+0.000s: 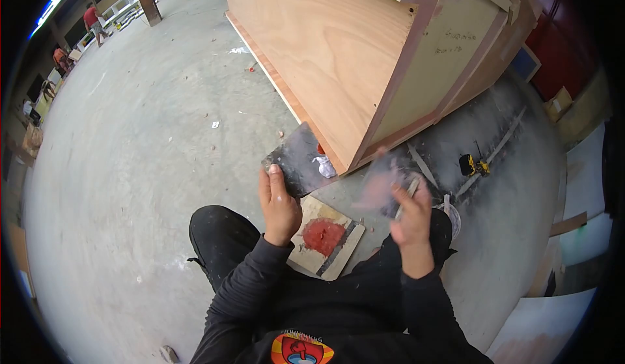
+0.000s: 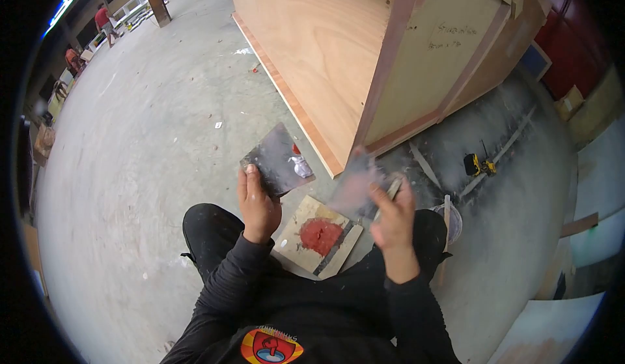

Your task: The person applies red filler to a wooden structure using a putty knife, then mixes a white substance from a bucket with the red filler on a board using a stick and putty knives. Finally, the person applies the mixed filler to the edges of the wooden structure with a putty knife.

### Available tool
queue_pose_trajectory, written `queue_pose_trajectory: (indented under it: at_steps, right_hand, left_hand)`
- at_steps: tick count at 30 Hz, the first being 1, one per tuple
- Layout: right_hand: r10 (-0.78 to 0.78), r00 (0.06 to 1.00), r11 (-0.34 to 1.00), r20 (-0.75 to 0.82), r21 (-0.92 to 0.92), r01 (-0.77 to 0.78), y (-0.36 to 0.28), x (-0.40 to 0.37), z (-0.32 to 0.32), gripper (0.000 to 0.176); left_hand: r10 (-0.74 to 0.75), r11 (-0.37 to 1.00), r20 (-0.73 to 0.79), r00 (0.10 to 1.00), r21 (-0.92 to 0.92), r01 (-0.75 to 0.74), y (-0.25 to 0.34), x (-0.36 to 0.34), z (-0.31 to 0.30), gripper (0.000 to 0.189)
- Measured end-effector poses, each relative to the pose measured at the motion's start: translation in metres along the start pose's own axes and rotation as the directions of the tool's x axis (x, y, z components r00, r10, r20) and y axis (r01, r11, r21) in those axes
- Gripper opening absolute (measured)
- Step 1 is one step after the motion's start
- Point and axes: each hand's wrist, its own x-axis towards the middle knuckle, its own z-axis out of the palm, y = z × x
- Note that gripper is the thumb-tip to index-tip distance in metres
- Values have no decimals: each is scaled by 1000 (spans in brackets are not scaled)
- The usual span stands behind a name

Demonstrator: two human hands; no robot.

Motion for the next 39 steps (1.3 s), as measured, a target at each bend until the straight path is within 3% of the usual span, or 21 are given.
queue_pose_trajectory:
  at_steps: [2, 4, 7, 11, 13, 14, 17, 19, 23, 25, 27, 29, 30, 31, 32, 33, 35, 36, 37, 38, 39]
  right_hand:
    - [73, 997, 991, 19, 108, -74, 12, -13, 14, 25]
    - [104, 994, 990, 18, 98, -105, 23, -20, 24, 24]
    - [138, 990, 985, -20, 109, -135, 38, -23, 37, 15]
    - [0, 996, 1000, -85, -1, 0, 52, -21, 43, 6]
    - [-52, 993, 996, -106, -74, 44, 52, -20, 46, 7]
    - [-56, 992, 996, -110, -70, 49, 54, -21, 49, 7]
    - [-27, 985, 999, -171, -36, 21, 55, -24, 51, 8]
    - [-118, 981, 974, -154, -213, 83, 57, -25, 51, 11]
    - [-123, 975, 976, -183, -200, 86, 50, -21, 58, 15]
    - [-151, 974, 959, -169, -265, 102, 44, -16, 60, 15]
    - [-174, 970, 965, -170, -224, 134, 37, -9, 62, 15]
    - [-202, 964, 968, -173, -185, 170, 27, -1, 61, 15]
    - [-265, 950, 958, -164, -153, 241, 21, 2, 59, 15]
    - [-326, 933, 943, -153, -121, 310, 17, 3, 57, 16]
    - [-371, 922, 903, -111, -276, 330, 16, 5, 44, 16]
    - [-375, 921, 900, -108, -281, 334, 13, 3, 43, 16]
    - [-508, 861, 726, 12, -532, 436, 9, -2, 43, 20]
    - [-505, 863, 728, 12, -531, 434, 10, -5, 42, 20]
    - [-576, 810, 606, 111, -607, 514, 13, -8, 41, 21]
    - [-627, 747, 468, 219, -662, 586, 18, -11, 42, 28]
    - [-622, 751, 475, 221, -657, 586, 21, -11, 40, 28]
  left_hand:
    - [59, 998, -55, 997, -31, -60, 0, -2, 6, 28]
    - [175, 984, -81, 981, -31, -178, 0, -3, 10, 27]
    - [213, 977, -105, 971, 45, -210, -3, -3, 5, 25]
    - [264, 963, -108, 958, 85, -256, -3, -6, 6, 25]
    - [309, 910, -99, 946, 321, -264, -4, -7, 0, 23]
    - [308, 909, -92, 947, 322, -264, -7, -8, -4, 23]
    - [359, 864, -4, 933, 380, -330, -16, -14, -10, 19]
    - [416, 819, 9, 909, 431, -379, -16, -19, -5, 21]
    - [438, 835, 15, 899, 363, -413, -9, -25, 6, 18]
    - [526, 599, 236, 817, 579, -553, -6, -28, 2, 17]
    - [495, 592, 283, 822, 582, -557, -3, -33, -3, 17]
    - [238, 557, 405, 883, 688, -466, 3, -28, -8, 20]
    - [40, 542, 310, 950, 792, -281, 7, -25, -9, 23]
    - [41, 549, 315, 948, 786, -285, 2, -21, -10, 23]
    - [-25, 815, 196, 980, 572, -94, -7, -14, -12, 25]
    - [-132, 959, 104, 986, 265, 100, -8, -11, -8, 28]
    - [-224, 970, 126, 966, 122, 209, -1, -12, -5, 33]
    - [-300, 954, 138, 944, 46, 296, 1, -12, -3, 35]
    - [-370, 925, 152, 917, -30, 378, 2, -13, -1, 37]
    - [-384, 918, 154, 910, -41, 395, 1, -14, -1, 41]
    - [-381, 920, 145, 913, -40, 390, 0, -16, -1, 41]
